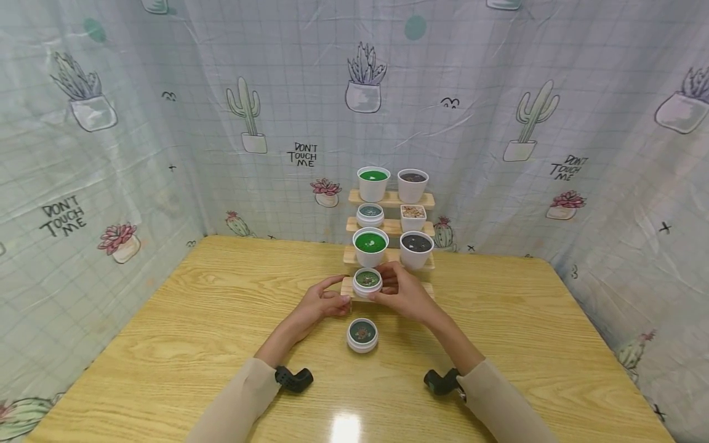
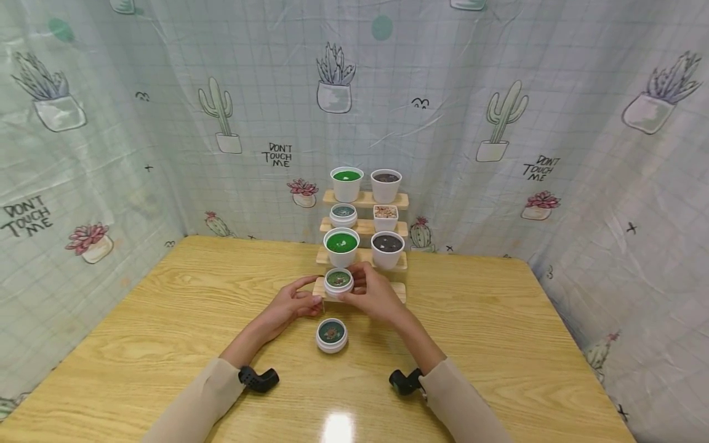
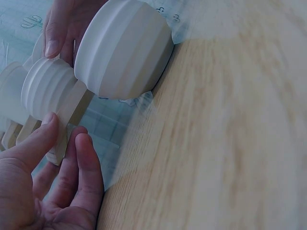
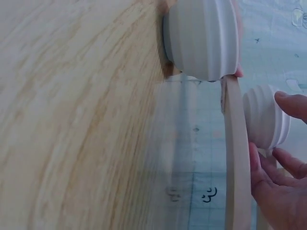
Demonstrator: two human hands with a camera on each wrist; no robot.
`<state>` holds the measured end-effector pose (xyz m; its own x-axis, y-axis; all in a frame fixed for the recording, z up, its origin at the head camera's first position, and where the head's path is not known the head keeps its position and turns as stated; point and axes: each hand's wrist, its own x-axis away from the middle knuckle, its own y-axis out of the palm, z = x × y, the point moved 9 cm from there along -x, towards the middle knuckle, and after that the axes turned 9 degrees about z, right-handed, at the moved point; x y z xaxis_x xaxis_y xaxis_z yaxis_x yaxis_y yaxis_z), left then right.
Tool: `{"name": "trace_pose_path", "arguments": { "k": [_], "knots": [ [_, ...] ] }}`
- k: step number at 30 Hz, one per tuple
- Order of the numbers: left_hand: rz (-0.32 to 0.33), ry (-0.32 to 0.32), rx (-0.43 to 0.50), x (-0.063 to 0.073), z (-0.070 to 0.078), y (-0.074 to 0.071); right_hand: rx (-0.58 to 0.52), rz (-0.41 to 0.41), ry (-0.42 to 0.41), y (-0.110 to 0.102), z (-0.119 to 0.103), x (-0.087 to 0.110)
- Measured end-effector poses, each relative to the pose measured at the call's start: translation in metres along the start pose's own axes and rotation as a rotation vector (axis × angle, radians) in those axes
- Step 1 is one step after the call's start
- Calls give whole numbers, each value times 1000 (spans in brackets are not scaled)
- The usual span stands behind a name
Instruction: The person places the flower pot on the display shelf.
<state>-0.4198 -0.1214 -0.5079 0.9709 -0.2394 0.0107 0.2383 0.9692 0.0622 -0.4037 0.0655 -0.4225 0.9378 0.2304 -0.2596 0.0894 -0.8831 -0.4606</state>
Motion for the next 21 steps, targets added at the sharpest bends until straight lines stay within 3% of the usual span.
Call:
{"name": "trace_pose_path", "arguments": {
  "k": [12, 16, 21],
  "knots": [
    [-13, -4, 10, -1, 1, 7, 44, 38, -81, -21, -21, 15],
    [-8, 1, 10, 0, 1, 4, 36, 11, -139, -21, -32, 21],
    [0, 2, 5, 3, 2, 1, 52, -78, -171, -13, -42, 33]
  ]
}}
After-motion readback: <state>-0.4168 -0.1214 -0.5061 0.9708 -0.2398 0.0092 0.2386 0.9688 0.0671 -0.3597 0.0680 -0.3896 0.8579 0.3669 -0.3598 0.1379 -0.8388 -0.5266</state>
